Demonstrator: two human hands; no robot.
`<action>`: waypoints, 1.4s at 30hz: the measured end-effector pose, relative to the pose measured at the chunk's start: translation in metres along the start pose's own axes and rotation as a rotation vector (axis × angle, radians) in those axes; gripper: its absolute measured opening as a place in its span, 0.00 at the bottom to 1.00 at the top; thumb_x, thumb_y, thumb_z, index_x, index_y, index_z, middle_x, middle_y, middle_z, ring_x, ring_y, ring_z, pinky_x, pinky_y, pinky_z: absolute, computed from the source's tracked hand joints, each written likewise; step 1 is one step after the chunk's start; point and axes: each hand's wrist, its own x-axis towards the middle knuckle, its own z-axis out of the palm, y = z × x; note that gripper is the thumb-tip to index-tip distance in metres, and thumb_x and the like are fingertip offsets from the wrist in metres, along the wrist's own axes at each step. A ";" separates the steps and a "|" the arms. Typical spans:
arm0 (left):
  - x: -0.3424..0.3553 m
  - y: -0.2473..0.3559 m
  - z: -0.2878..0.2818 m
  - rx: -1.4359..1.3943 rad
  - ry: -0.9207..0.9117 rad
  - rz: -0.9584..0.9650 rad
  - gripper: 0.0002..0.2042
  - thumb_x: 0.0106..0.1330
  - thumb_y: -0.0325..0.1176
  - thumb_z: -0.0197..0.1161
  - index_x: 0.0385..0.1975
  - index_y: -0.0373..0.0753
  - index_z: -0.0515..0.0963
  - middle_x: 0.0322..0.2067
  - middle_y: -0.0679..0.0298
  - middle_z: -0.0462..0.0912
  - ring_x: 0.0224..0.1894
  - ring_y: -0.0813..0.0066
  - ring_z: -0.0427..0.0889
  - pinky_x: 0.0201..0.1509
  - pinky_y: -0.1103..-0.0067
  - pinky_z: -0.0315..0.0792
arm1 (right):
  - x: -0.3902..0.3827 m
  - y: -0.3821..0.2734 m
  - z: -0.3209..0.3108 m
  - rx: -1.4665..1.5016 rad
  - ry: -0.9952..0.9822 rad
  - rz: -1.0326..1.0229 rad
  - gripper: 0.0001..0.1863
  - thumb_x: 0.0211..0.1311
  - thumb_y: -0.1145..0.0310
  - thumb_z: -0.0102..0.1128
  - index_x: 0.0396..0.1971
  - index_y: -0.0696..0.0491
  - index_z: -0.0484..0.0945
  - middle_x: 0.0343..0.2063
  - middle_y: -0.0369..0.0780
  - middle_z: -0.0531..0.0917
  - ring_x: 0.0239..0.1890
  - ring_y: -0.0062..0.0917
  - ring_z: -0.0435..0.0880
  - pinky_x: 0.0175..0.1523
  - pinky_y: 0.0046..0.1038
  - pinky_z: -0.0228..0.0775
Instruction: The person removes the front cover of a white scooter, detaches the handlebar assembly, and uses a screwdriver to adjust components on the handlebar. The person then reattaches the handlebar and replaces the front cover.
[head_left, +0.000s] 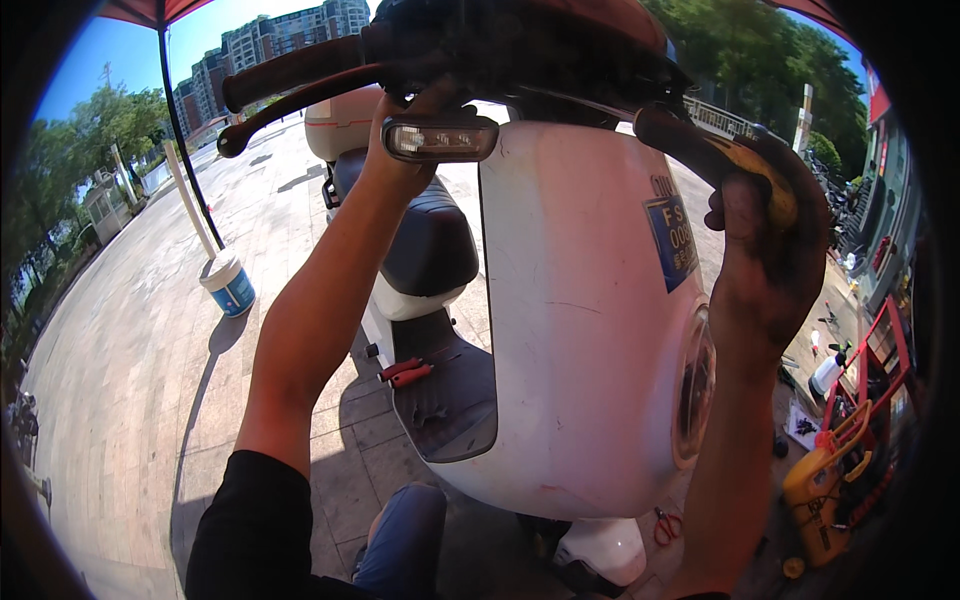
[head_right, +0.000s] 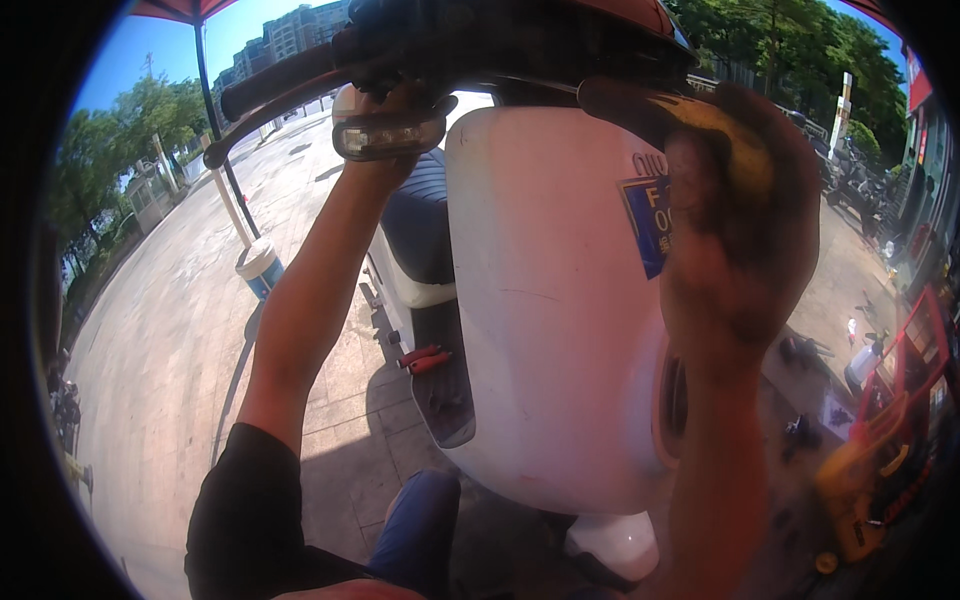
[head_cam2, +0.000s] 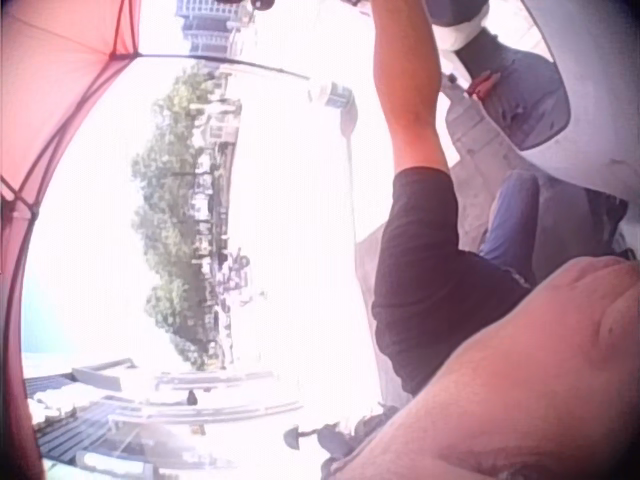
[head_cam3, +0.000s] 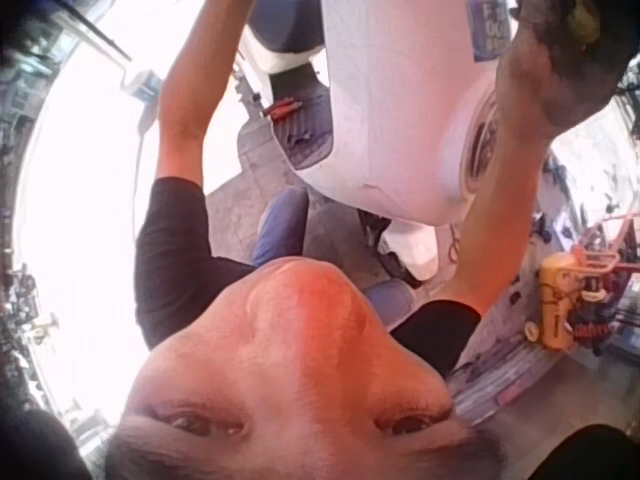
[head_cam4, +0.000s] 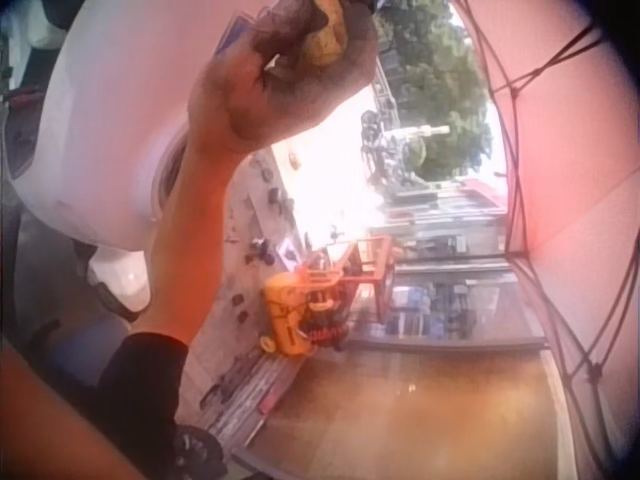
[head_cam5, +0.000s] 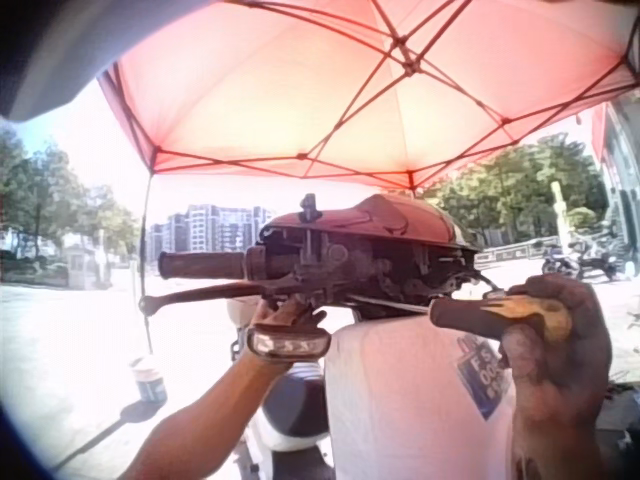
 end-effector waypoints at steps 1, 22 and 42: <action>0.000 0.000 0.000 0.027 0.008 0.006 0.15 0.59 0.40 0.66 0.46 0.47 0.78 0.48 0.62 0.80 0.49 0.64 0.77 0.50 0.71 0.74 | 0.002 0.001 0.001 -0.003 -0.016 0.002 0.19 0.61 0.79 0.58 0.53 0.56 0.69 0.45 0.40 0.79 0.48 0.23 0.78 0.54 0.21 0.69; -0.022 -0.021 0.035 -0.719 0.085 0.018 0.19 0.61 0.30 0.65 0.52 0.42 0.71 0.49 0.59 0.76 0.50 0.61 0.77 0.54 0.71 0.74 | 0.010 0.010 0.014 -0.054 -0.014 0.119 0.17 0.62 0.74 0.61 0.51 0.55 0.72 0.42 0.38 0.80 0.44 0.19 0.78 0.49 0.19 0.70; -0.029 -0.006 0.024 -2.242 0.140 -1.086 0.10 0.63 0.32 0.57 0.41 0.36 0.75 0.35 0.59 0.81 0.34 0.68 0.81 0.40 0.73 0.78 | 0.013 0.016 0.012 -0.262 0.011 0.121 0.19 0.63 0.71 0.59 0.54 0.56 0.71 0.39 0.42 0.81 0.33 0.20 0.77 0.41 0.21 0.70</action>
